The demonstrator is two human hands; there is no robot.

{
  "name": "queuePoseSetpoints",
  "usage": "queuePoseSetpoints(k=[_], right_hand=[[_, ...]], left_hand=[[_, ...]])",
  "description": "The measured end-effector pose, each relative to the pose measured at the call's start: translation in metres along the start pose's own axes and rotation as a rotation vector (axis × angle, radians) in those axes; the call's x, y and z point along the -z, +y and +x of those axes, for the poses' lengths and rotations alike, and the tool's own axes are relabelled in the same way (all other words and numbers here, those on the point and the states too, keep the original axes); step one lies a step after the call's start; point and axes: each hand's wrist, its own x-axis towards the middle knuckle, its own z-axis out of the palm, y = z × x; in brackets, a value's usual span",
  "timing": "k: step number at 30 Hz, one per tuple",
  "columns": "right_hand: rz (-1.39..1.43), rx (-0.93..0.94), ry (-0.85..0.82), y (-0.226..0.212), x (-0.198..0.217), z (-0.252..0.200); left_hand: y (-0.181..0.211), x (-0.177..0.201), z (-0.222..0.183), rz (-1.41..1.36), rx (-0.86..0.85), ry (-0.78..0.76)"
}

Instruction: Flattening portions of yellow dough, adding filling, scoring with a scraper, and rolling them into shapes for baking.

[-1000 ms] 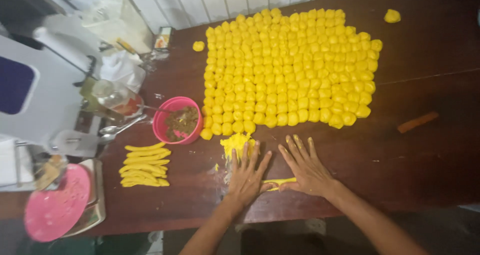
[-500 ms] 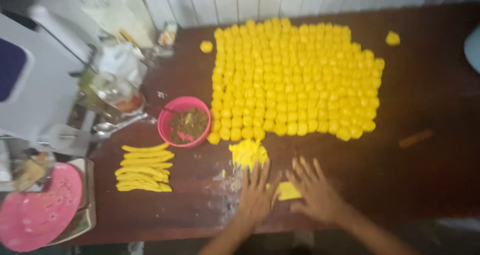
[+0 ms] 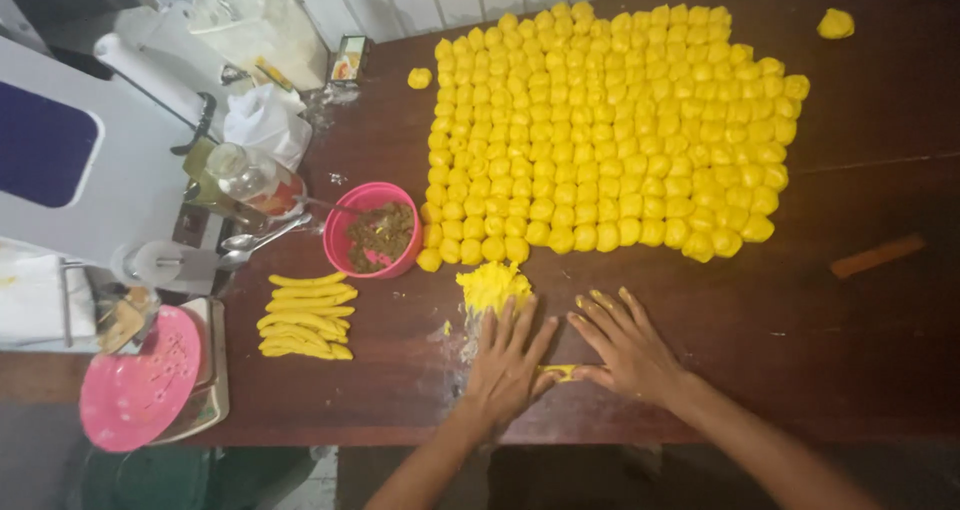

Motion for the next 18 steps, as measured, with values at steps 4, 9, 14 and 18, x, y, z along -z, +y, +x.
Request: queuePoseSetpoints(k=[4, 9, 14, 18], right_hand=[[-0.047, 0.025, -0.042, 0.003, 0.011, 0.020], [-0.019, 0.081, -0.113, 0.013, 0.000, 0.024], [-0.148, 0.113, -0.065, 0.029, -0.009, 0.028], [-0.066, 0.187, 0.004, 0.029, 0.000, 0.035]], left_hand=[[-0.016, 0.000, 0.020, 0.000, -0.068, -0.119], [-0.034, -0.017, 0.026, -0.022, -0.076, -0.168], [-0.036, -0.014, 0.032, 0.008, -0.049, -0.109], [-0.024, -0.016, 0.028, 0.087, -0.005, -0.079]])
